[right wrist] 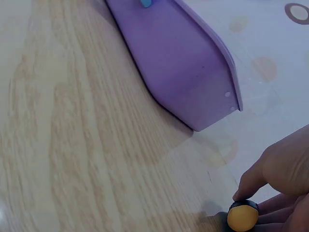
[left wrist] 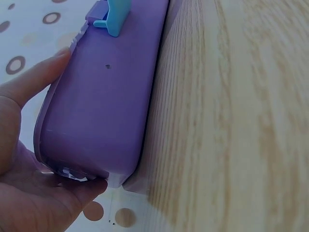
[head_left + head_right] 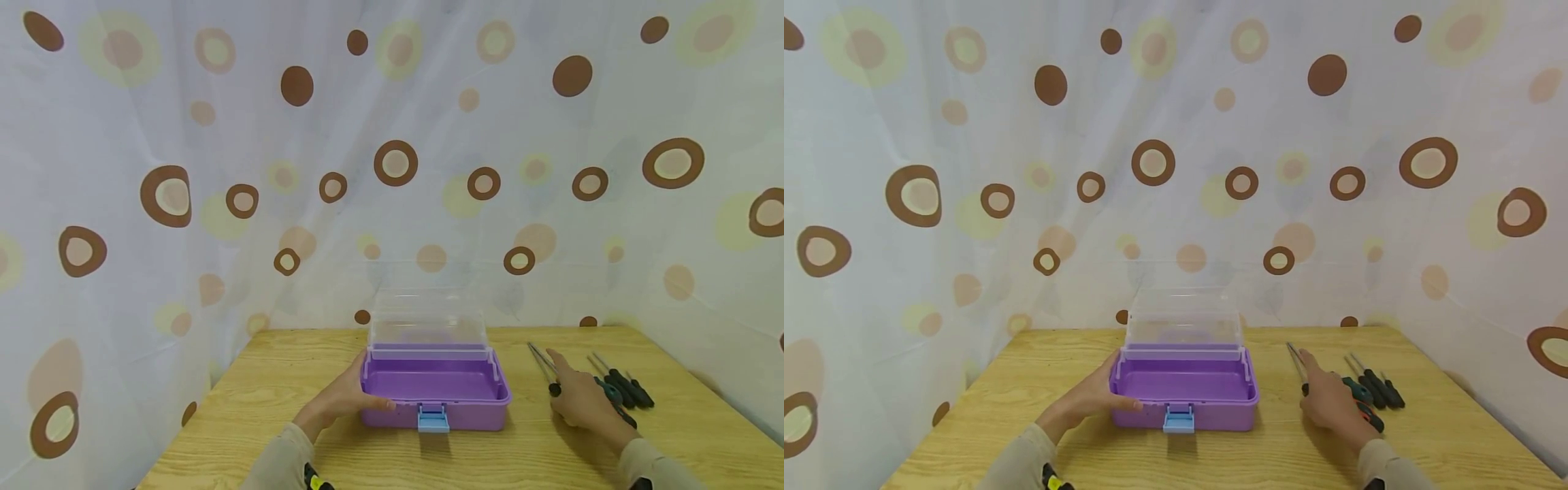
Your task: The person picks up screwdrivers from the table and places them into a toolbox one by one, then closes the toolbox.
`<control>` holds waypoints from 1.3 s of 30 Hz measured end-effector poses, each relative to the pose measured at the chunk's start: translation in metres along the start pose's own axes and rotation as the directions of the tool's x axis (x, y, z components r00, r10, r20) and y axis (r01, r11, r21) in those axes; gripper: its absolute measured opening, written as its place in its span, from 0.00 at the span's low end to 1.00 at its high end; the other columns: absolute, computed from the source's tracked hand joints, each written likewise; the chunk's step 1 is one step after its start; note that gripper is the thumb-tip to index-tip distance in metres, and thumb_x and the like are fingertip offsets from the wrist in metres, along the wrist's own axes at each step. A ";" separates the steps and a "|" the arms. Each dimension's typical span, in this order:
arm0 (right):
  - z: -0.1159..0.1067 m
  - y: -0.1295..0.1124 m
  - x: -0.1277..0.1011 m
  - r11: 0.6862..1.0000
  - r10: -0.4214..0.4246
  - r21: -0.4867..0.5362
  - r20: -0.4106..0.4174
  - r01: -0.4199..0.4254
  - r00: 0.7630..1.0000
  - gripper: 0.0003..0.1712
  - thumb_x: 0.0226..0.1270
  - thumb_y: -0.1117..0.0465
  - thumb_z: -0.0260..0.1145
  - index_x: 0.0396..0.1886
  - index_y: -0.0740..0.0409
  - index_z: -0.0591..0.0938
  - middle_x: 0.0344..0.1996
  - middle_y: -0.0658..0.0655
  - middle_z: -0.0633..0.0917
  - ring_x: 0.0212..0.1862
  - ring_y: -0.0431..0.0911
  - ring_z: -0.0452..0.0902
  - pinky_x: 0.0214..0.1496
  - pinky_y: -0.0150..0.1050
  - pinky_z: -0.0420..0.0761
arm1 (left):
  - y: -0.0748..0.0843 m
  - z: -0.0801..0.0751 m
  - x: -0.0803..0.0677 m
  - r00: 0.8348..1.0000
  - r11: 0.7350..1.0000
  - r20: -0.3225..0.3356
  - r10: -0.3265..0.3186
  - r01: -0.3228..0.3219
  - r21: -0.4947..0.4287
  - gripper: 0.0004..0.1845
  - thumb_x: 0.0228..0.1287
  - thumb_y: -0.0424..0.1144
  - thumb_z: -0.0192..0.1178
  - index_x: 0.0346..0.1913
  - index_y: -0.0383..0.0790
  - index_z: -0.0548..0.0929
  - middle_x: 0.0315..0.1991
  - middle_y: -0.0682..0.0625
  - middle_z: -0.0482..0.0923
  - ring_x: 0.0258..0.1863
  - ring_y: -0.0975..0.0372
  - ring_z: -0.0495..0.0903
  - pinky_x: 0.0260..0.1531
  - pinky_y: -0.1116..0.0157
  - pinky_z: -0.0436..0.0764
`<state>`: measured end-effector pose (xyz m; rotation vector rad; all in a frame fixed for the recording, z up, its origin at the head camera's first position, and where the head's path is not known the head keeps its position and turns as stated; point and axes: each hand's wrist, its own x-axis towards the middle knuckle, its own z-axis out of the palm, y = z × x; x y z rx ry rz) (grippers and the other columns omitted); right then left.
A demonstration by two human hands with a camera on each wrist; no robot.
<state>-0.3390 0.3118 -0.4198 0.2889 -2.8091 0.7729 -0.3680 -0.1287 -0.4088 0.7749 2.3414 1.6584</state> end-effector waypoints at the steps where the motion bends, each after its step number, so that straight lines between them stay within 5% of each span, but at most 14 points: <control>1: -0.001 0.002 0.001 0.999 0.014 0.030 0.007 -0.014 1.000 0.50 0.55 0.78 0.61 0.79 0.71 0.52 0.42 0.78 0.84 0.12 0.41 0.58 0.15 0.33 0.61 | 0.000 0.000 0.000 1.000 1.000 -0.001 0.001 -0.001 0.000 0.66 0.49 0.44 0.79 0.83 0.41 0.42 0.73 0.36 0.63 0.69 0.40 0.67 0.70 0.40 0.64; 7: -0.006 0.008 0.004 0.986 0.064 0.157 0.002 -0.064 0.998 0.53 0.58 0.75 0.64 0.81 0.68 0.50 0.55 0.85 0.77 0.13 0.45 0.66 0.15 0.38 0.70 | 0.000 0.000 -0.001 1.000 1.000 -0.003 -0.004 0.004 0.001 0.66 0.49 0.44 0.79 0.83 0.41 0.42 0.74 0.36 0.63 0.69 0.40 0.67 0.70 0.40 0.64; 18: -0.024 0.016 0.003 0.918 0.215 0.355 -0.066 -0.178 0.974 0.51 0.69 0.67 0.63 0.83 0.65 0.44 0.55 0.74 0.83 0.14 0.39 0.61 0.17 0.36 0.68 | 0.000 -0.001 -0.001 1.000 1.000 -0.010 -0.010 0.010 -0.012 0.66 0.50 0.43 0.80 0.83 0.42 0.42 0.75 0.37 0.62 0.70 0.40 0.66 0.70 0.40 0.64; 21: -0.031 0.016 0.001 0.870 0.244 0.450 -0.037 -0.202 0.969 0.51 0.74 0.67 0.61 0.84 0.63 0.40 0.59 0.75 0.80 0.16 0.37 0.71 0.15 0.35 0.67 | 0.001 0.000 -0.002 1.000 1.000 -0.012 -0.012 0.011 -0.014 0.66 0.50 0.43 0.80 0.83 0.42 0.42 0.75 0.37 0.61 0.70 0.40 0.66 0.70 0.40 0.64; 23: -0.037 0.016 0.001 0.819 0.257 0.530 0.002 -0.220 0.966 0.52 0.76 0.67 0.60 0.84 0.61 0.35 0.68 0.77 0.70 0.39 0.46 0.87 0.17 0.34 0.70 | 0.001 0.000 -0.002 1.000 1.000 -0.014 -0.012 0.012 -0.012 0.66 0.50 0.43 0.80 0.83 0.42 0.42 0.75 0.37 0.61 0.70 0.40 0.66 0.70 0.40 0.64; 24: -0.039 0.017 0.001 0.795 0.263 0.562 0.022 -0.230 0.964 0.52 0.77 0.66 0.60 0.83 0.60 0.34 0.73 0.77 0.63 0.55 0.52 0.84 0.24 0.35 0.78 | 0.002 0.000 -0.002 1.000 1.000 -0.015 -0.012 0.012 -0.012 0.66 0.50 0.43 0.80 0.83 0.41 0.42 0.75 0.37 0.61 0.70 0.40 0.66 0.70 0.40 0.64; 26: -0.043 0.018 0.001 0.737 0.280 0.626 0.058 -0.253 0.958 0.53 0.79 0.65 0.59 0.83 0.58 0.31 0.78 0.75 0.49 0.77 0.60 0.58 0.37 0.35 0.83 | 0.002 0.000 -0.002 1.000 1.000 -0.014 -0.010 0.010 -0.013 0.66 0.50 0.43 0.80 0.83 0.41 0.42 0.75 0.37 0.61 0.70 0.40 0.66 0.70 0.40 0.64; 28: -0.046 0.019 0.001 0.667 0.299 0.692 0.090 -0.276 0.950 0.54 0.79 0.63 0.60 0.82 0.56 0.28 0.80 0.73 0.38 0.79 0.66 0.38 0.51 0.38 0.84 | 0.002 0.000 -0.002 1.000 1.000 -0.012 -0.007 0.007 -0.016 0.66 0.50 0.43 0.80 0.83 0.40 0.42 0.74 0.36 0.62 0.70 0.40 0.66 0.69 0.40 0.65; 30: -0.047 0.021 0.001 0.612 0.320 0.737 0.102 -0.288 0.942 0.54 0.80 0.62 0.60 0.82 0.55 0.28 0.80 0.70 0.37 0.80 0.64 0.35 0.56 0.42 0.83 | 0.002 0.000 -0.002 1.000 1.000 -0.011 -0.006 0.006 -0.019 0.66 0.49 0.43 0.80 0.83 0.40 0.42 0.74 0.36 0.62 0.69 0.40 0.67 0.69 0.40 0.65; 31: -0.048 0.022 0.001 0.588 0.331 0.754 0.104 -0.291 0.938 0.54 0.80 0.62 0.60 0.82 0.54 0.28 0.80 0.69 0.40 0.80 0.63 0.35 0.53 0.39 0.85 | 0.002 0.000 -0.002 1.000 1.000 -0.010 -0.006 0.006 -0.019 0.66 0.49 0.43 0.80 0.83 0.40 0.42 0.74 0.36 0.62 0.69 0.40 0.67 0.69 0.40 0.65; 33: -0.048 0.024 0.001 0.528 0.345 0.798 0.111 -0.290 0.932 0.54 0.80 0.63 0.60 0.82 0.52 0.28 0.77 0.68 0.61 0.80 0.61 0.36 0.53 0.42 0.85 | 0.003 0.000 -0.002 1.000 1.000 -0.010 -0.007 0.007 -0.019 0.67 0.49 0.43 0.80 0.83 0.40 0.42 0.74 0.36 0.62 0.69 0.40 0.67 0.69 0.40 0.65; 36: -0.048 0.027 0.001 0.488 0.367 0.826 0.102 -0.284 0.925 0.55 0.78 0.63 0.61 0.83 0.52 0.30 0.62 0.60 0.81 0.80 0.61 0.45 0.53 0.44 0.86 | 0.003 0.000 -0.002 1.000 1.000 -0.010 -0.010 0.010 -0.019 0.67 0.49 0.43 0.80 0.83 0.40 0.42 0.74 0.36 0.62 0.69 0.39 0.67 0.69 0.40 0.65; 39: -0.046 0.028 0.002 0.504 0.404 0.814 0.073 -0.289 0.912 0.54 0.78 0.62 0.62 0.84 0.53 0.33 0.68 0.66 0.76 0.63 0.45 0.76 0.42 0.37 0.86 | 0.003 0.000 -0.002 1.000 1.000 -0.011 -0.012 0.012 -0.024 0.66 0.49 0.42 0.80 0.83 0.40 0.42 0.74 0.36 0.62 0.70 0.39 0.66 0.69 0.40 0.64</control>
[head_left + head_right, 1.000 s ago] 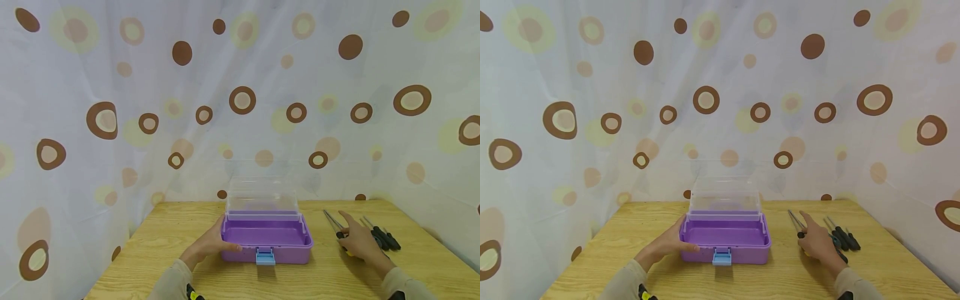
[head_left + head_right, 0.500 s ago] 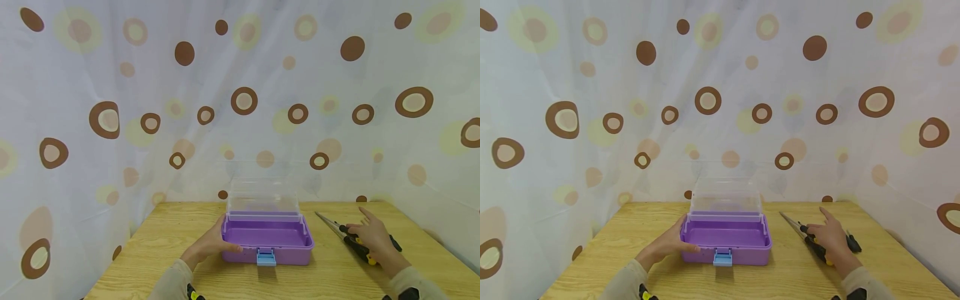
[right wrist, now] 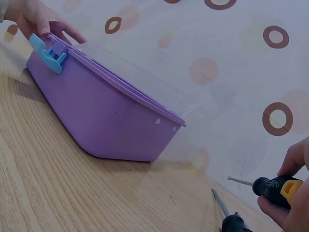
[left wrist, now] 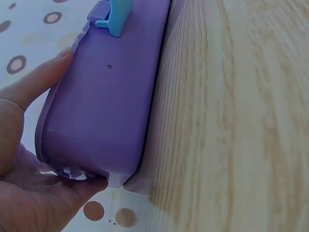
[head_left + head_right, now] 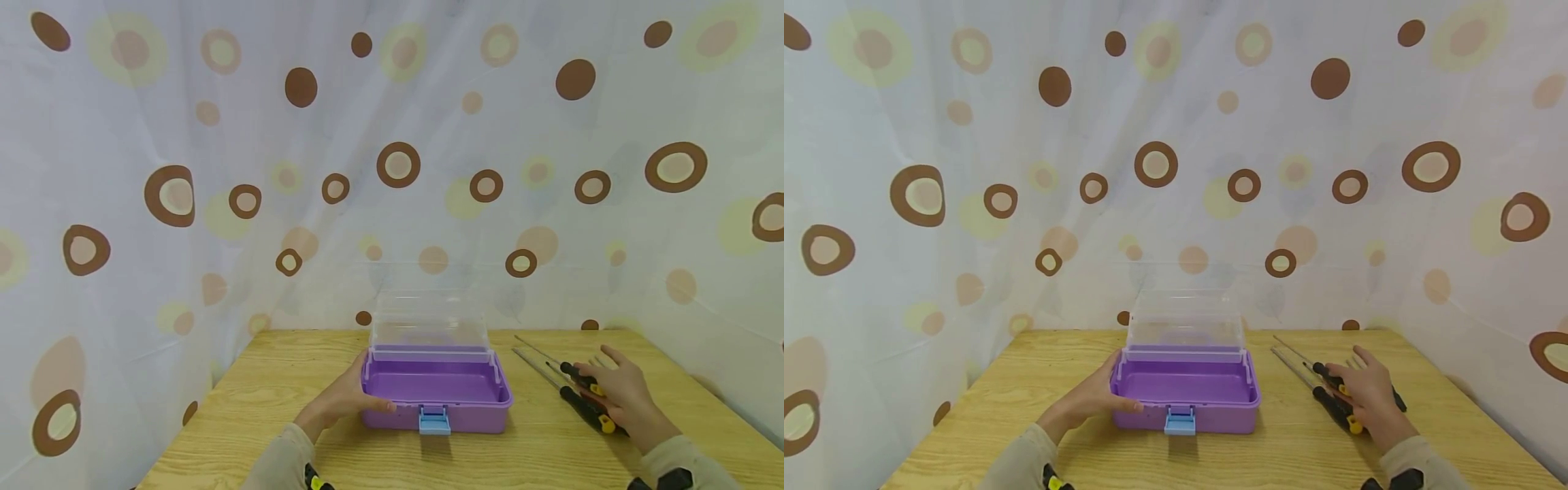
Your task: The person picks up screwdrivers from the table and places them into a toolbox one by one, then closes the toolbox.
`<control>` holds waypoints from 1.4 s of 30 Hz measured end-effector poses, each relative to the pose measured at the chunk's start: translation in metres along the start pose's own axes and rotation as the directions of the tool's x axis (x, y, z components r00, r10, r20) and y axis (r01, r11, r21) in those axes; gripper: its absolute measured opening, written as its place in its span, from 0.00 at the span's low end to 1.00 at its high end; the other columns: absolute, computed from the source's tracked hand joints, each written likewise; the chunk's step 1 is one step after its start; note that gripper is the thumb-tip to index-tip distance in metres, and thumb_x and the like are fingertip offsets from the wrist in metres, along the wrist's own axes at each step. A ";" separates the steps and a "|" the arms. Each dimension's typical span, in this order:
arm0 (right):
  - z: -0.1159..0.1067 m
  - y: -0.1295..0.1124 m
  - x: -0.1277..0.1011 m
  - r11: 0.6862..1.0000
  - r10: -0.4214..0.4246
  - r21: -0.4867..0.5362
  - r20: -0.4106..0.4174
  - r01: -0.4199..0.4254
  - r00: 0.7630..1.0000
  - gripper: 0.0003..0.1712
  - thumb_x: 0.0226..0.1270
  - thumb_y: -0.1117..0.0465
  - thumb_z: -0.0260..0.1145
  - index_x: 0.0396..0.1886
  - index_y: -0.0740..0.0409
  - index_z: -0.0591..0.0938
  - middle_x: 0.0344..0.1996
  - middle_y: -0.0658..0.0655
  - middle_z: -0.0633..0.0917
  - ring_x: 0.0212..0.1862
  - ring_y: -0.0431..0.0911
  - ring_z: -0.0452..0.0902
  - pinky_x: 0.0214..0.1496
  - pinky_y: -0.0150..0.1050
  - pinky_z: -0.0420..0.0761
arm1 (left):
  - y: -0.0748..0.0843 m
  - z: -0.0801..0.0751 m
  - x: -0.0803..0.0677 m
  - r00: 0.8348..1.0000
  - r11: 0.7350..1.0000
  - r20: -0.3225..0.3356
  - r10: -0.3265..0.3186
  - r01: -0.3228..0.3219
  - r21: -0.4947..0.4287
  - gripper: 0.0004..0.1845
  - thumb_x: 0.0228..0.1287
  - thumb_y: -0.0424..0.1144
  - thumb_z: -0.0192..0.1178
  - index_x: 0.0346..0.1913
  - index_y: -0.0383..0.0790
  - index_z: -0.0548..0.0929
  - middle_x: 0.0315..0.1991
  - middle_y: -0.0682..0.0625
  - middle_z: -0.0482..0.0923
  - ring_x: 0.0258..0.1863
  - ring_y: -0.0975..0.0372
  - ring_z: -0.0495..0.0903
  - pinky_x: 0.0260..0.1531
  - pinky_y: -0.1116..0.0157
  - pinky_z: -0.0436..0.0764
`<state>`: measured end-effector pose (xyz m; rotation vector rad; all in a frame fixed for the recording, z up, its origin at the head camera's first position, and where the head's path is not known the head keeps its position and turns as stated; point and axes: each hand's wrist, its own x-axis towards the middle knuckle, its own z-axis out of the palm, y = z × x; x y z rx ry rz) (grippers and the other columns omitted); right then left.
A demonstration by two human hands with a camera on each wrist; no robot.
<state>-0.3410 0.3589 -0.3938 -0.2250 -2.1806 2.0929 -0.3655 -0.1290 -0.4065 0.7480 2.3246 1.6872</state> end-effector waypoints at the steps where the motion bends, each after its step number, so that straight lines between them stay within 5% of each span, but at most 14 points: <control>1: 0.000 0.000 0.000 1.000 -0.003 -0.009 -0.014 0.003 1.000 0.53 0.78 0.62 0.62 0.84 0.54 0.34 0.74 0.70 0.66 0.54 0.38 0.80 0.36 0.34 0.84 | 0.000 0.000 0.000 1.000 1.000 0.001 0.000 0.000 -0.003 0.66 0.49 0.42 0.80 0.83 0.41 0.42 0.74 0.36 0.62 0.70 0.39 0.66 0.70 0.40 0.64; 3: 0.000 0.000 0.001 1.000 -0.010 -0.015 -0.033 0.010 0.999 0.52 0.78 0.62 0.62 0.84 0.54 0.35 0.79 0.73 0.51 0.35 0.27 0.78 0.25 0.32 0.74 | 0.000 0.000 0.000 1.000 1.000 0.001 0.000 0.000 -0.008 0.66 0.50 0.42 0.80 0.83 0.41 0.42 0.74 0.36 0.61 0.70 0.39 0.66 0.70 0.40 0.64; 4: 0.000 0.000 0.001 1.000 -0.009 -0.007 -0.040 0.009 0.999 0.53 0.77 0.62 0.62 0.84 0.54 0.36 0.78 0.73 0.53 0.30 0.23 0.75 0.22 0.33 0.69 | 0.000 -0.001 0.000 1.000 1.000 0.001 -0.001 0.001 -0.009 0.66 0.50 0.42 0.80 0.83 0.41 0.42 0.75 0.36 0.61 0.70 0.39 0.66 0.70 0.40 0.64; 6: -0.002 -0.002 0.001 0.998 -0.013 0.055 -0.029 0.015 0.999 0.54 0.76 0.65 0.63 0.84 0.54 0.36 0.72 0.71 0.67 0.32 0.24 0.77 0.24 0.33 0.72 | 0.000 -0.001 0.000 1.000 1.000 0.000 -0.002 0.002 -0.008 0.66 0.50 0.42 0.80 0.83 0.41 0.42 0.75 0.37 0.61 0.70 0.40 0.66 0.70 0.40 0.64; 8: -0.004 -0.004 0.001 0.992 -0.008 0.122 -0.010 0.009 1.000 0.55 0.75 0.67 0.65 0.84 0.53 0.36 0.55 0.60 0.82 0.33 0.28 0.80 0.33 0.32 0.82 | -0.001 -0.001 0.000 1.000 1.000 -0.003 -0.005 0.005 -0.004 0.66 0.50 0.43 0.80 0.83 0.42 0.42 0.75 0.37 0.61 0.70 0.40 0.65 0.70 0.40 0.64; 10: -0.007 -0.007 0.000 0.979 0.001 0.202 0.018 -0.004 1.000 0.57 0.74 0.69 0.65 0.84 0.51 0.34 0.42 0.45 0.83 0.37 0.31 0.83 0.47 0.38 0.86 | -0.001 -0.001 0.000 1.000 1.000 -0.005 -0.004 0.004 -0.001 0.66 0.50 0.43 0.80 0.83 0.42 0.42 0.75 0.38 0.61 0.71 0.40 0.65 0.70 0.40 0.63; 14: -0.010 -0.012 -0.001 0.935 0.027 0.349 0.085 -0.055 0.996 0.60 0.75 0.72 0.64 0.83 0.46 0.29 0.35 0.43 0.83 0.38 0.37 0.85 0.54 0.45 0.85 | -0.002 0.000 0.001 1.000 1.000 -0.006 -0.001 0.001 0.002 0.66 0.50 0.43 0.80 0.83 0.41 0.42 0.75 0.38 0.62 0.71 0.40 0.65 0.70 0.39 0.63; 23: -0.014 -0.011 0.000 0.816 -0.037 0.569 0.231 -0.104 0.972 0.59 0.76 0.78 0.55 0.82 0.37 0.28 0.42 0.52 0.85 0.46 0.47 0.88 0.57 0.46 0.83 | -0.003 -0.001 0.000 1.000 1.000 -0.001 0.005 -0.005 0.001 0.66 0.50 0.43 0.80 0.82 0.40 0.42 0.74 0.37 0.61 0.70 0.40 0.65 0.70 0.40 0.64; 28: -0.014 -0.011 0.002 0.807 -0.109 0.586 0.280 -0.080 0.954 0.55 0.78 0.77 0.53 0.83 0.39 0.29 0.48 0.56 0.85 0.50 0.50 0.87 0.58 0.47 0.83 | -0.002 -0.001 -0.001 1.000 1.000 0.001 0.008 -0.008 -0.003 0.67 0.50 0.43 0.80 0.82 0.40 0.41 0.75 0.37 0.61 0.70 0.40 0.65 0.70 0.40 0.64; 32: -0.013 -0.014 0.002 0.815 -0.142 0.576 0.302 -0.061 0.943 0.53 0.79 0.76 0.52 0.84 0.42 0.31 0.69 0.72 0.58 0.53 0.48 0.86 0.63 0.49 0.79 | -0.002 -0.001 0.000 1.000 1.000 -0.005 0.007 -0.007 0.003 0.67 0.50 0.44 0.80 0.83 0.41 0.42 0.75 0.38 0.61 0.71 0.41 0.65 0.70 0.40 0.64; 35: -0.013 -0.016 0.000 0.790 -0.186 0.608 0.353 -0.074 0.917 0.51 0.80 0.76 0.50 0.83 0.42 0.31 0.71 0.69 0.63 0.54 0.51 0.85 0.65 0.49 0.77 | -0.002 -0.001 0.000 1.000 1.000 -0.009 0.005 -0.005 0.006 0.67 0.50 0.44 0.81 0.83 0.41 0.42 0.75 0.38 0.61 0.71 0.41 0.65 0.70 0.40 0.64; 38: -0.013 -0.017 -0.001 0.763 -0.230 0.639 0.410 -0.098 0.882 0.42 0.81 0.76 0.49 0.83 0.34 0.58 0.57 0.63 0.83 0.55 0.55 0.84 0.63 0.50 0.79 | -0.002 -0.002 0.000 1.000 1.000 -0.008 0.004 -0.004 0.005 0.67 0.50 0.44 0.81 0.83 0.41 0.41 0.75 0.38 0.60 0.71 0.41 0.65 0.70 0.40 0.64; 42: -0.011 -0.019 -0.002 0.759 -0.275 0.641 0.469 -0.110 0.839 0.30 0.82 0.76 0.45 0.57 0.43 0.85 0.53 0.65 0.86 0.56 0.58 0.84 0.62 0.51 0.80 | -0.002 -0.002 0.000 1.000 1.000 -0.005 0.006 -0.006 0.006 0.67 0.50 0.45 0.81 0.83 0.41 0.41 0.76 0.38 0.60 0.71 0.42 0.65 0.70 0.40 0.64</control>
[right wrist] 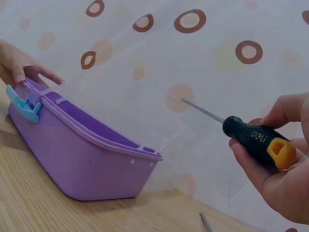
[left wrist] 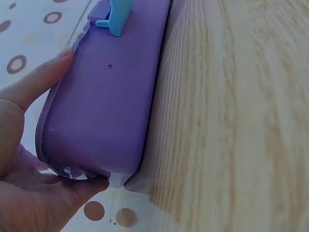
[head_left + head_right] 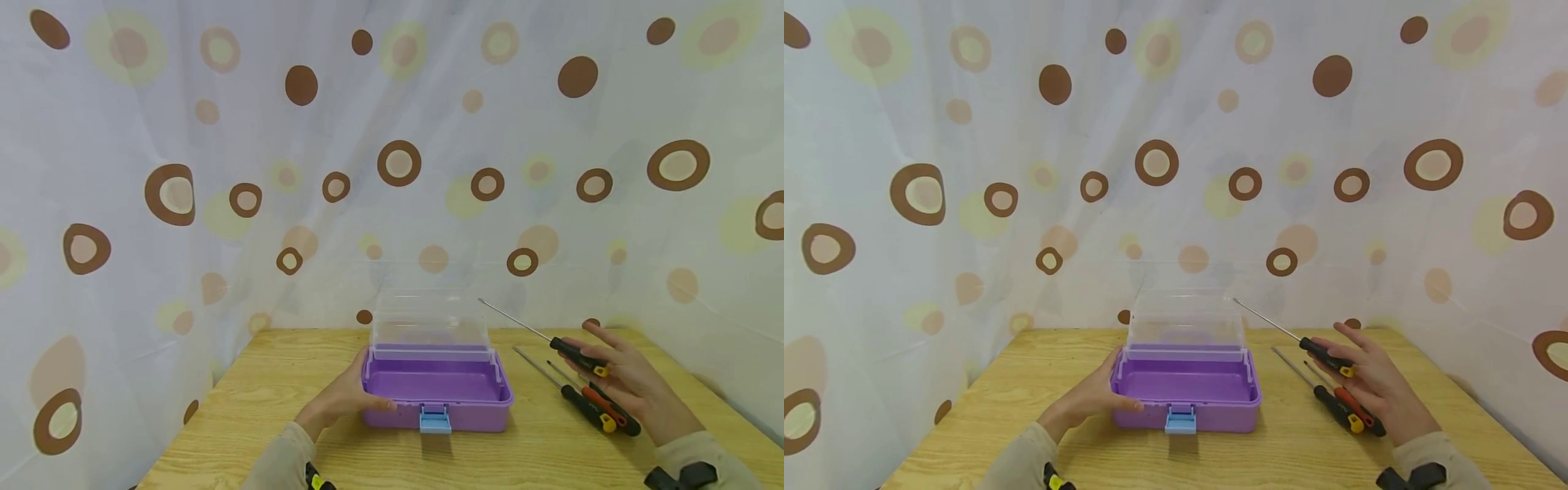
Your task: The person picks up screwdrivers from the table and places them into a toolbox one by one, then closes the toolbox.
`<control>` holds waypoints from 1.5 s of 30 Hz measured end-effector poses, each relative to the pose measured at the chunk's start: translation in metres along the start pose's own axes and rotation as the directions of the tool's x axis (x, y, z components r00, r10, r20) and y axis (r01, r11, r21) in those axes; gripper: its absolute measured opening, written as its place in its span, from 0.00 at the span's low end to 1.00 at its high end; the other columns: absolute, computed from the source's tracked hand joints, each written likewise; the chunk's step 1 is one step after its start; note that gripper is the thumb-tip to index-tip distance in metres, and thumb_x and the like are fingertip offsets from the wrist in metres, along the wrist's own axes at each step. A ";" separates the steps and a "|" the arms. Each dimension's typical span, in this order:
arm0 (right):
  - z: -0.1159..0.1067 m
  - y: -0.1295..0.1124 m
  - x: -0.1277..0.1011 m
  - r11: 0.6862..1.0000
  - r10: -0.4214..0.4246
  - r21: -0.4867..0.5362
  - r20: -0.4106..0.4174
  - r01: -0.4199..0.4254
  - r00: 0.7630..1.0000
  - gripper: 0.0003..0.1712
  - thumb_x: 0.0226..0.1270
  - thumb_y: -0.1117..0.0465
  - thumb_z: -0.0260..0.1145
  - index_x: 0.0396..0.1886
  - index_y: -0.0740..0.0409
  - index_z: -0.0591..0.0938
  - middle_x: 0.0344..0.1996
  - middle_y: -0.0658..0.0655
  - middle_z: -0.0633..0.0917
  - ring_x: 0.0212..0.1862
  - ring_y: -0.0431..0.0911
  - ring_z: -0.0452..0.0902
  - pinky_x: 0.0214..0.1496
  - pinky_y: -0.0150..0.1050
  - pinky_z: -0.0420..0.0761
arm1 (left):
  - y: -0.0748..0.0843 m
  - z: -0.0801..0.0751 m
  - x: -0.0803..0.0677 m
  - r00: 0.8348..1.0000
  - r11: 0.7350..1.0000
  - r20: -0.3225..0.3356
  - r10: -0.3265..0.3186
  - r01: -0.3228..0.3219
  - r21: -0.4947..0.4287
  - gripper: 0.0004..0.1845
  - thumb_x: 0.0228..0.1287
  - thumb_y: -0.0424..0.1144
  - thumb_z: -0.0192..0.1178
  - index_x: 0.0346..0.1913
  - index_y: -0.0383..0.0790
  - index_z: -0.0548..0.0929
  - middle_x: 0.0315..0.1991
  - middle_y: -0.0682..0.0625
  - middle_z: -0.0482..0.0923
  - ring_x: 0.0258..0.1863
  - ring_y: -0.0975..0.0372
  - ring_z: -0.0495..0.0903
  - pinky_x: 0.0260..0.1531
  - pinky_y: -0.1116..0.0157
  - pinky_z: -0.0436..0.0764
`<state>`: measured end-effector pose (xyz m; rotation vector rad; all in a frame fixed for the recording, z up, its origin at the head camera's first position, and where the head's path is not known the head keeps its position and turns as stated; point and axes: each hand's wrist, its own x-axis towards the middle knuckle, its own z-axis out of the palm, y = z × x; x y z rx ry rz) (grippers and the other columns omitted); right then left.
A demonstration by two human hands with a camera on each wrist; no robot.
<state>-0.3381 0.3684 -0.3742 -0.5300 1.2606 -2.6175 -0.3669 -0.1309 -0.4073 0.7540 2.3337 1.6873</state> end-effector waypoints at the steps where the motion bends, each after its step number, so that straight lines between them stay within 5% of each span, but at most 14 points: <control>1: 0.001 0.000 0.000 1.000 0.003 0.002 0.024 -0.003 1.000 0.30 0.82 0.76 0.44 0.58 0.44 0.85 0.54 0.65 0.85 0.56 0.58 0.83 0.62 0.51 0.79 | 0.000 0.000 0.000 1.000 1.000 0.000 0.001 -0.001 0.002 0.67 0.50 0.45 0.81 0.83 0.41 0.41 0.76 0.38 0.60 0.71 0.42 0.65 0.70 0.40 0.64; 10: 0.011 0.004 0.009 0.995 0.022 -0.095 0.197 -0.003 0.980 0.33 0.82 0.77 0.40 0.69 0.45 0.79 0.59 0.66 0.83 0.62 0.58 0.79 0.65 0.51 0.76 | 0.000 0.000 0.002 1.000 1.000 -0.010 -0.005 0.005 0.002 0.67 0.50 0.44 0.81 0.83 0.42 0.42 0.74 0.40 0.63 0.70 0.43 0.67 0.69 0.41 0.66; 22: 0.030 0.019 0.023 0.975 0.093 -0.218 0.194 -0.049 0.977 0.34 0.81 0.77 0.43 0.71 0.39 0.74 0.61 0.67 0.81 0.62 0.59 0.79 0.67 0.51 0.74 | 0.000 0.000 0.000 1.000 1.000 -0.012 0.000 0.000 -0.003 0.67 0.50 0.42 0.81 0.83 0.41 0.42 0.73 0.38 0.63 0.68 0.43 0.68 0.68 0.41 0.66; 38: 0.041 0.040 0.043 0.966 0.160 -0.245 0.306 -0.085 0.938 0.36 0.82 0.77 0.42 0.81 0.42 0.62 0.63 0.68 0.80 0.66 0.56 0.76 0.68 0.49 0.74 | -0.001 0.000 0.001 1.000 1.000 -0.010 0.018 -0.018 0.009 0.67 0.50 0.43 0.81 0.83 0.40 0.42 0.74 0.39 0.63 0.68 0.45 0.69 0.69 0.42 0.67; 45: 0.051 0.055 0.055 0.963 0.170 -0.255 0.333 -0.085 0.928 0.36 0.82 0.77 0.42 0.75 0.37 0.69 0.60 0.65 0.82 0.64 0.54 0.78 0.67 0.50 0.76 | -0.001 0.001 0.001 1.000 1.000 -0.010 0.009 -0.008 0.004 0.66 0.51 0.43 0.81 0.83 0.40 0.42 0.74 0.39 0.63 0.69 0.44 0.68 0.69 0.42 0.67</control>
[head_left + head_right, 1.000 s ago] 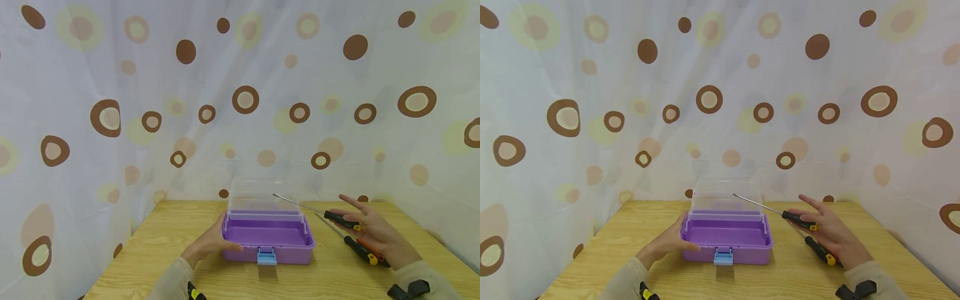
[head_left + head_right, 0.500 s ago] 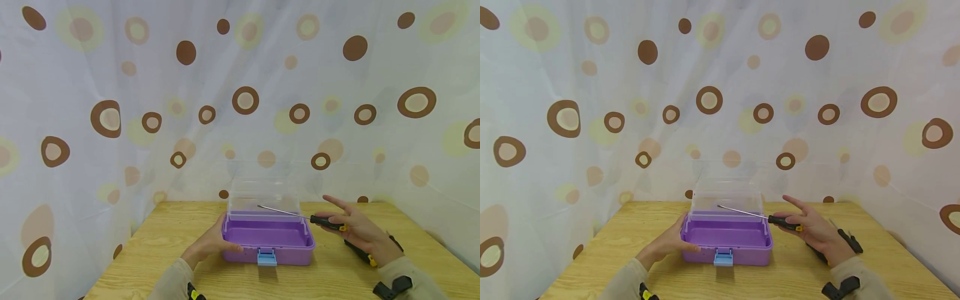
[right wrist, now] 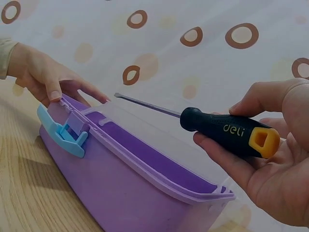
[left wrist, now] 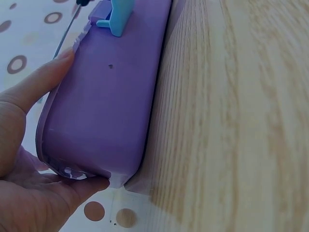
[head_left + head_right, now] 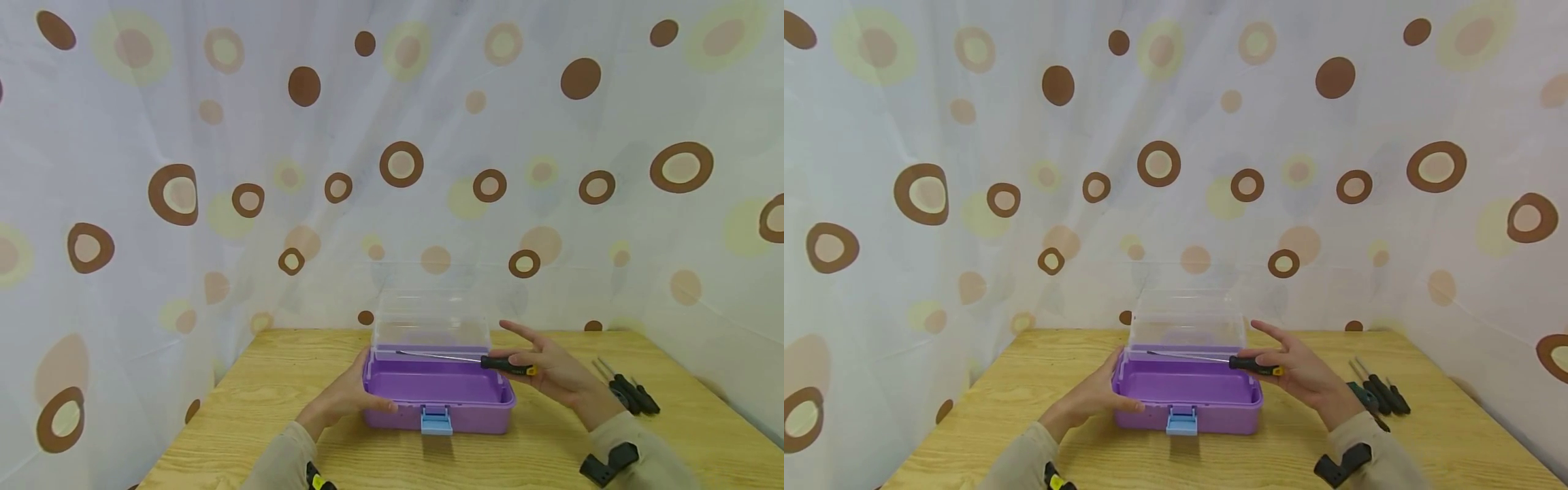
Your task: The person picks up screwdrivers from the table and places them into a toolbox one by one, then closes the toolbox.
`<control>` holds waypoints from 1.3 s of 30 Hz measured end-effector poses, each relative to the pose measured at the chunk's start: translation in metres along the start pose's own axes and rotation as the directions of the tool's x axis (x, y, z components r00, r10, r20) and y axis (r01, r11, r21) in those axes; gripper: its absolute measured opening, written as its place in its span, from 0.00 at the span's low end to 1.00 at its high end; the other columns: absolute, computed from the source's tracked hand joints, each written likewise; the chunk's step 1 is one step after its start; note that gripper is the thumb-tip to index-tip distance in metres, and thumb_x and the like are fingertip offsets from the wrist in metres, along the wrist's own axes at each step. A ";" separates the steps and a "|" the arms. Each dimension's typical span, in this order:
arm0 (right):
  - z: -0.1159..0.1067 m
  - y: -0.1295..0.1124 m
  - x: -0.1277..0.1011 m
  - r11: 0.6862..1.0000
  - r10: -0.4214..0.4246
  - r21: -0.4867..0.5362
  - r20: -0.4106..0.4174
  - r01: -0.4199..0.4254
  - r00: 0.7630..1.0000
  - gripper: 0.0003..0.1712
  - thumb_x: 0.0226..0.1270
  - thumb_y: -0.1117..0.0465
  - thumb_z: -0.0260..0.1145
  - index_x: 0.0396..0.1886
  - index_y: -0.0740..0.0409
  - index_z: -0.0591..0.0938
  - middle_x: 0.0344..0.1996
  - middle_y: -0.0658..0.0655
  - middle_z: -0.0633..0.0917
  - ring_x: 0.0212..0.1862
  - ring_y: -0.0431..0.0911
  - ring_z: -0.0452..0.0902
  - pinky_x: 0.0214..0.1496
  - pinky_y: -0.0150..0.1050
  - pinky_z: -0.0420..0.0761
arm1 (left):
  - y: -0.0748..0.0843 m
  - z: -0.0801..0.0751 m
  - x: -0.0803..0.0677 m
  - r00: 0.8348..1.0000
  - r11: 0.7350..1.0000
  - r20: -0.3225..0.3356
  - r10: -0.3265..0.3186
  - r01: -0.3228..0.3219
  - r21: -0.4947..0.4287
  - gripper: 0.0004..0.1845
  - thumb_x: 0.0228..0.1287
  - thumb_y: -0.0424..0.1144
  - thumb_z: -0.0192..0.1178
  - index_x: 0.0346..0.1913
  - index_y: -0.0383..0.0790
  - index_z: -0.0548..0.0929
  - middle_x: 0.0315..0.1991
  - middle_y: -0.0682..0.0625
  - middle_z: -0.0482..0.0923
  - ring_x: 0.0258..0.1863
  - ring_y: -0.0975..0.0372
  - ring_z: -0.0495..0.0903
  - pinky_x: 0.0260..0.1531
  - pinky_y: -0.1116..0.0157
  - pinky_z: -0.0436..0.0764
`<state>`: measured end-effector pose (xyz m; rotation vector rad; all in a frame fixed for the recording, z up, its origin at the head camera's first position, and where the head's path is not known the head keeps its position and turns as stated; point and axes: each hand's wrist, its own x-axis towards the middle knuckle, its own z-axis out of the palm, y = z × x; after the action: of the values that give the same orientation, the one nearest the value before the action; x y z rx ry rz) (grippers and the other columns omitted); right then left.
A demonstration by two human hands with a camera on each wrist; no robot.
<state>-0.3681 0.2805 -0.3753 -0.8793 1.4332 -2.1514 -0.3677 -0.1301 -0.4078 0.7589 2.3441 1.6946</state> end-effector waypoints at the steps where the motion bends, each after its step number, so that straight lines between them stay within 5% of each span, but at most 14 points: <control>1: 0.001 0.001 0.002 1.000 0.005 -0.015 -0.008 -0.005 1.000 0.36 0.82 0.77 0.43 0.74 0.36 0.70 0.60 0.64 0.83 0.64 0.53 0.78 0.66 0.49 0.77 | 0.000 0.000 0.000 1.000 1.000 -0.002 0.000 0.000 -0.002 0.66 0.51 0.42 0.81 0.83 0.40 0.42 0.74 0.38 0.63 0.69 0.44 0.68 0.69 0.41 0.66; 5: 0.005 0.007 0.009 0.998 0.024 -0.062 -0.040 -0.027 0.999 0.35 0.81 0.76 0.45 0.77 0.39 0.66 0.59 0.63 0.83 0.63 0.53 0.79 0.64 0.50 0.78 | 0.000 0.000 0.000 1.000 1.000 -0.009 -0.001 0.001 -0.013 0.67 0.49 0.40 0.82 0.83 0.41 0.43 0.74 0.38 0.63 0.69 0.43 0.68 0.69 0.41 0.66; 12: 0.012 0.013 0.020 0.986 0.051 -0.154 -0.095 -0.066 0.994 0.43 0.80 0.74 0.51 0.85 0.59 0.41 0.59 0.65 0.83 0.61 0.53 0.80 0.61 0.50 0.81 | -0.003 -0.001 0.001 1.000 1.000 -0.016 0.008 -0.008 -0.015 0.68 0.48 0.40 0.82 0.83 0.42 0.43 0.74 0.41 0.63 0.69 0.45 0.68 0.69 0.42 0.65; 21: 0.021 0.019 0.030 0.970 0.097 -0.216 -0.086 -0.114 0.991 0.43 0.79 0.72 0.55 0.85 0.61 0.45 0.58 0.67 0.83 0.62 0.53 0.80 0.60 0.46 0.81 | -0.001 -0.002 0.000 1.000 1.000 -0.002 0.017 -0.017 -0.018 0.67 0.49 0.42 0.82 0.83 0.42 0.42 0.74 0.38 0.63 0.70 0.44 0.67 0.70 0.41 0.64; 31: 0.023 0.019 0.030 0.982 0.095 -0.162 0.004 -0.093 0.995 0.42 0.78 0.77 0.53 0.84 0.64 0.46 0.60 0.73 0.80 0.61 0.62 0.79 0.61 0.47 0.81 | -0.002 -0.001 0.001 1.000 0.999 0.008 0.014 -0.014 -0.038 0.66 0.50 0.40 0.81 0.83 0.42 0.43 0.74 0.39 0.63 0.68 0.45 0.69 0.68 0.43 0.67; 35: 0.024 0.019 0.031 0.965 0.099 -0.242 -0.034 -0.105 0.994 0.41 0.79 0.73 0.56 0.84 0.61 0.49 0.65 0.75 0.75 0.66 0.61 0.75 0.60 0.43 0.81 | -0.003 -0.001 0.002 1.000 0.999 0.009 0.006 -0.005 -0.041 0.66 0.50 0.40 0.81 0.83 0.43 0.43 0.73 0.41 0.64 0.68 0.46 0.69 0.69 0.43 0.67; 39: 0.026 0.016 0.031 0.959 0.053 -0.273 -0.075 -0.071 0.996 0.37 0.82 0.67 0.55 0.84 0.59 0.52 0.69 0.75 0.70 0.70 0.62 0.70 0.69 0.51 0.73 | -0.003 -0.002 0.001 1.000 0.999 0.016 0.008 -0.007 -0.049 0.67 0.49 0.41 0.81 0.83 0.43 0.42 0.74 0.40 0.63 0.69 0.44 0.68 0.69 0.43 0.66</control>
<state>-0.3730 0.2373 -0.3744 -0.8495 1.8016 -1.9823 -0.3705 -0.1317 -0.4102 0.7705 2.2835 1.7356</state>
